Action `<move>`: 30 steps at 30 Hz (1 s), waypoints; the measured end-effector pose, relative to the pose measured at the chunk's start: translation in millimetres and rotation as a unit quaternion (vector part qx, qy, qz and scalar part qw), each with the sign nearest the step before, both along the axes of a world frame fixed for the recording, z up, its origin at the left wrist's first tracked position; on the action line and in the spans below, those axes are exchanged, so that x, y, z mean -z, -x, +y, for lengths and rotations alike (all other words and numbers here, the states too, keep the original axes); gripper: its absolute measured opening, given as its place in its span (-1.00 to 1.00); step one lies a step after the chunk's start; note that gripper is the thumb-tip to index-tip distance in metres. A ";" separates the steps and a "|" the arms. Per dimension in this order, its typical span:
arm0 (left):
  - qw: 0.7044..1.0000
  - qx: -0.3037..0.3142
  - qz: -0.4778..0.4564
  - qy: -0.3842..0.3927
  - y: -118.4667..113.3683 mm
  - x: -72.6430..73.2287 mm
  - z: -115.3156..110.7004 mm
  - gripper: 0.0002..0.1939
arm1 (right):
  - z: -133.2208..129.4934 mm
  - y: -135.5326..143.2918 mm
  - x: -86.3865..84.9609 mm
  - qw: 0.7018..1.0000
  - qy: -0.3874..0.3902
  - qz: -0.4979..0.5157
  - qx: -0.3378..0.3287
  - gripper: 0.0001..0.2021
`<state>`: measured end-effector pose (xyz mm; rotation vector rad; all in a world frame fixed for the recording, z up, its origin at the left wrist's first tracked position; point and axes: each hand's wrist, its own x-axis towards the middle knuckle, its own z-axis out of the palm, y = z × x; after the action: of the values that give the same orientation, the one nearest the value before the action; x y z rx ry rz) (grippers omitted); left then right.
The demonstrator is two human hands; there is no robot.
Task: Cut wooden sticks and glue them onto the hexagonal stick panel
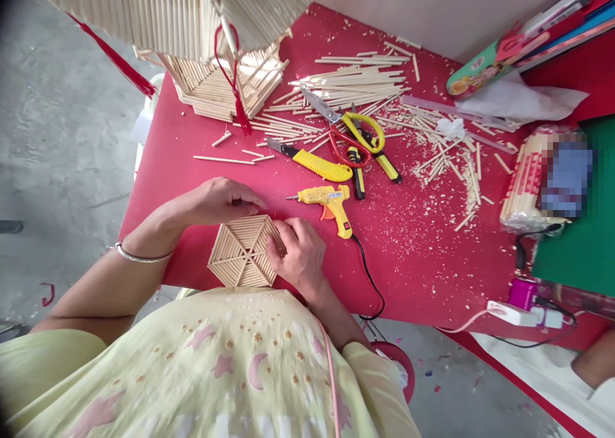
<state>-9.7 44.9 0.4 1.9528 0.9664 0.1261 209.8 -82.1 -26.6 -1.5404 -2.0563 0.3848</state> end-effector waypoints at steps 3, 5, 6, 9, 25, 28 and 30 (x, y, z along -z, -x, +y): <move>1.000 0.013 -0.002 -0.003 -1.5 -0.7 -1.0 -0.69 | -0.4 -0.7 -0.1 1.000 0.007 0.001 0.001 -0.75; 1.000 0.012 0.005 -0.002 -2.4 -1.3 -1.7 -0.70 | -0.4 -0.8 -0.2 1.000 0.006 0.001 0.001 -0.75; 1.000 0.011 0.007 -0.003 -2.6 -1.5 -2.0 -0.71 | -0.4 -0.7 -0.2 1.000 0.004 0.000 0.001 -0.75; 1.000 0.010 0.005 -0.004 -2.8 -1.5 -2.0 -0.71 | -0.1 -0.2 -0.4 1.000 0.001 -0.003 0.000 -0.75; 0.999 0.039 -0.028 0.012 3.2 -3.9 0.9 -0.69 | -1.0 -0.4 0.9 1.000 0.010 0.002 0.000 -0.77; 0.995 0.075 -0.059 0.029 6.8 -3.0 6.2 -0.67 | -0.3 -1.1 -0.1 1.000 0.014 -0.003 -0.006 -0.78; 0.993 0.087 -0.070 0.041 7.4 -1.5 9.8 -0.69 | -0.2 -1.7 -0.6 1.000 0.013 -0.007 -0.007 -0.78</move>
<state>-17.1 54.7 1.9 1.9163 0.6963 0.1209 211.5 -82.3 -26.0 -1.5496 -2.0823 0.4091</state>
